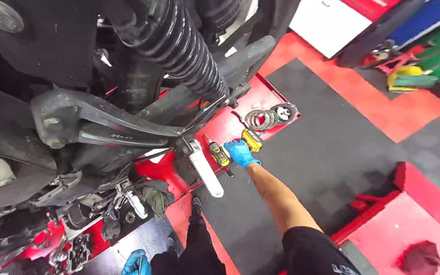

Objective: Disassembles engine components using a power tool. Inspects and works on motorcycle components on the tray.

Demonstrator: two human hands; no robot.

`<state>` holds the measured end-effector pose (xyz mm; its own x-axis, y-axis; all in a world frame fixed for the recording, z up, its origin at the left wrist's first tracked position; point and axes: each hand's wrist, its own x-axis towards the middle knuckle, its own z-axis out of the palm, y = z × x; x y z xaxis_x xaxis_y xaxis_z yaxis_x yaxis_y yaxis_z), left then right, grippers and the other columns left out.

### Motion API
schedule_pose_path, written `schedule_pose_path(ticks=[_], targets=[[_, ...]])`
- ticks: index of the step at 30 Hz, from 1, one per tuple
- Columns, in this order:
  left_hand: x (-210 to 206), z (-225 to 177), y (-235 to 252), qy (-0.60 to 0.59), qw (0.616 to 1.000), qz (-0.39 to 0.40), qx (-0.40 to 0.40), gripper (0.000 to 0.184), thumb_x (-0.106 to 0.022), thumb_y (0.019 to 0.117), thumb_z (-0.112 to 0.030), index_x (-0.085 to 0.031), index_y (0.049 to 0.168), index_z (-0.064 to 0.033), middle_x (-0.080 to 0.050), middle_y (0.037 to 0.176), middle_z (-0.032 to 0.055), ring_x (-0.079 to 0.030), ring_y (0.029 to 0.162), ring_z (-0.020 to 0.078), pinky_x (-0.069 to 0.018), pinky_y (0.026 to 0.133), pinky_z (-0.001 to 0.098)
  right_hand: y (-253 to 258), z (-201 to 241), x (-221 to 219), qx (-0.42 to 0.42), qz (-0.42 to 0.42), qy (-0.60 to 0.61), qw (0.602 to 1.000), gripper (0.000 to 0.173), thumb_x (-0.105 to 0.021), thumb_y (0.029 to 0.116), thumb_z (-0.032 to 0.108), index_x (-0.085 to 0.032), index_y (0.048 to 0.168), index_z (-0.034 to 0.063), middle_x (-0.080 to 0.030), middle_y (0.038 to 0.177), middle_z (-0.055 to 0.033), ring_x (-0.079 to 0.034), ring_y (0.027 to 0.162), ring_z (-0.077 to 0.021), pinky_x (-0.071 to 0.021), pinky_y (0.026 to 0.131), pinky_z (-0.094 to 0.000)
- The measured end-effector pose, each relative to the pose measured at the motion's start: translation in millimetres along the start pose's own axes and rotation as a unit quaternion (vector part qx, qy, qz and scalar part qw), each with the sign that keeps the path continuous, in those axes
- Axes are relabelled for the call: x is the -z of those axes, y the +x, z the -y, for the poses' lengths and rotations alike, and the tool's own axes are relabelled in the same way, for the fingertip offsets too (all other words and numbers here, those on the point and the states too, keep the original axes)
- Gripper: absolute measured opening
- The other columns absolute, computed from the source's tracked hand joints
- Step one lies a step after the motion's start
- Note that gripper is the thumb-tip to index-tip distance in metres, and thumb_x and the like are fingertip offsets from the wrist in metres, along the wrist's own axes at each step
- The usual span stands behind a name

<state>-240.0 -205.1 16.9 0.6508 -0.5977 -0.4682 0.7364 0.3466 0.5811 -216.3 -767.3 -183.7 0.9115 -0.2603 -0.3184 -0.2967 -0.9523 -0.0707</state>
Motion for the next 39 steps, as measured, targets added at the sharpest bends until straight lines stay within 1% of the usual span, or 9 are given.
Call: schedule_pose_path(ticks=[6, 10, 13, 17, 21, 29, 32, 35, 39], targets=[[-10, 12, -1, -0.050, 0.993, -0.094, 0.051, 0.015, -0.058, 0.0957, -0.016, -0.071, 0.103, -0.0147, -0.070, 0.094, 0.0045, -0.068, 0.077, 0.0122, -0.0578, 0.068, 0.0243, 11, -3, -11, -0.007, -0.010, 0.003, 1.000, 0.033, -0.057, 0.0903, -0.006, -0.063, 0.121, 0.0015, -0.067, 0.113, -0.0268, -0.063, 0.109, -0.0486, -0.0468, 0.094, -0.0665], [-32, 3, 0, -0.050, 0.970, -0.233, 0.056, 0.039, -0.033, 0.1085, -0.022, -0.063, 0.126, -0.0053, -0.072, 0.109, 0.0133, -0.072, 0.095, 0.0235, -0.0614, 0.084, 0.0369, -4, 8, 17, -0.028, 0.086, 0.033, 0.995, 0.067, -0.069, 0.0901, 0.009, -0.043, 0.150, -0.0056, -0.049, 0.143, -0.0382, -0.045, 0.134, -0.0575, -0.0359, 0.108, -0.0737], [-22, -5, -4, -0.069, 0.978, -0.195, 0.034, 0.049, -0.023, 0.1110, -0.031, -0.054, 0.138, -0.0052, -0.069, 0.120, 0.0158, -0.069, 0.107, 0.0278, -0.0580, 0.092, 0.0431, -6, -8, -10, 0.069, 0.019, 0.026, 0.997, 0.097, -0.090, 0.0664, 0.011, -0.041, 0.149, -0.0060, -0.045, 0.143, -0.0410, -0.043, 0.132, -0.0630, -0.0320, 0.105, -0.0804], [-8, -11, -2, -0.111, 0.986, -0.122, 0.001, 0.057, -0.014, 0.1113, -0.038, -0.054, 0.137, -0.0057, -0.069, 0.125, 0.0156, -0.068, 0.113, 0.0295, -0.0567, 0.097, 0.0444, -46, 34, 56, 0.000, 0.018, 0.105, 0.994, 0.102, -0.084, 0.0729, 0.001, -0.028, 0.158, -0.0043, -0.027, 0.157, -0.0415, -0.026, 0.143, -0.0647, -0.0225, 0.110, -0.0818], [11, -19, -11, -0.164, 0.981, -0.095, -0.030, 0.051, -0.015, 0.1124, -0.032, -0.057, 0.126, -0.0053, -0.066, 0.130, 0.0195, -0.067, 0.117, 0.0333, -0.0552, 0.099, 0.0468, -91, 55, 49, -0.048, -0.006, 0.157, 0.986, 0.073, -0.077, 0.0864, 0.024, -0.047, 0.148, -0.0024, -0.048, 0.139, -0.0433, -0.047, 0.126, -0.0663, -0.0367, 0.095, -0.0840], [78, -70, -31, -0.190, 0.976, -0.071, -0.077, 0.033, -0.035, 0.1062, -0.005, -0.058, 0.131, -0.0071, -0.069, 0.104, 0.0098, -0.071, 0.094, 0.0235, -0.0609, 0.086, 0.0397, -190, 288, 56, 0.034, 0.092, 0.398, 0.912, 0.039, -0.070, 0.0930, 0.024, -0.069, 0.126, 0.0044, -0.073, 0.113, -0.0154, -0.072, 0.096, -0.0267, -0.0598, 0.085, -0.0501], [106, -109, -44, -0.150, 0.978, -0.111, -0.092, 0.020, -0.040, 0.1077, -0.014, -0.060, 0.110, -0.0123, -0.066, 0.086, 0.0024, -0.066, 0.074, 0.0143, -0.0584, 0.067, 0.0290, -197, 402, 104, 0.133, -0.010, 0.436, 0.890, 0.034, -0.068, 0.0922, 0.026, -0.072, 0.118, 0.0037, -0.075, 0.106, -0.0085, -0.073, 0.092, -0.0156, -0.0619, 0.083, -0.0372], [130, -157, -57, -0.021, 0.972, -0.149, -0.180, 0.022, -0.042, 0.1086, -0.019, -0.056, 0.092, -0.0149, -0.049, 0.063, -0.0074, -0.045, 0.050, 0.0028, -0.0399, 0.046, 0.0170, -184, 498, 163, 0.220, -0.145, 0.443, 0.857, 0.029, -0.068, 0.0935, 0.025, -0.073, 0.112, 0.0023, -0.074, 0.101, -0.0064, -0.071, 0.087, -0.0109, -0.0608, 0.080, -0.0316], [161, -227, -71, 0.262, 0.864, -0.252, -0.347, 0.013, -0.066, 0.0971, -0.019, -0.065, 0.091, -0.0077, -0.056, 0.070, -0.0068, -0.048, 0.056, 0.0010, -0.0439, 0.053, 0.0192, -162, 593, 232, 0.262, -0.278, 0.419, 0.823, 0.027, -0.069, 0.0938, 0.020, -0.072, 0.111, -0.0004, -0.073, 0.101, -0.0097, -0.070, 0.086, -0.0120, -0.0604, 0.077, -0.0300]])
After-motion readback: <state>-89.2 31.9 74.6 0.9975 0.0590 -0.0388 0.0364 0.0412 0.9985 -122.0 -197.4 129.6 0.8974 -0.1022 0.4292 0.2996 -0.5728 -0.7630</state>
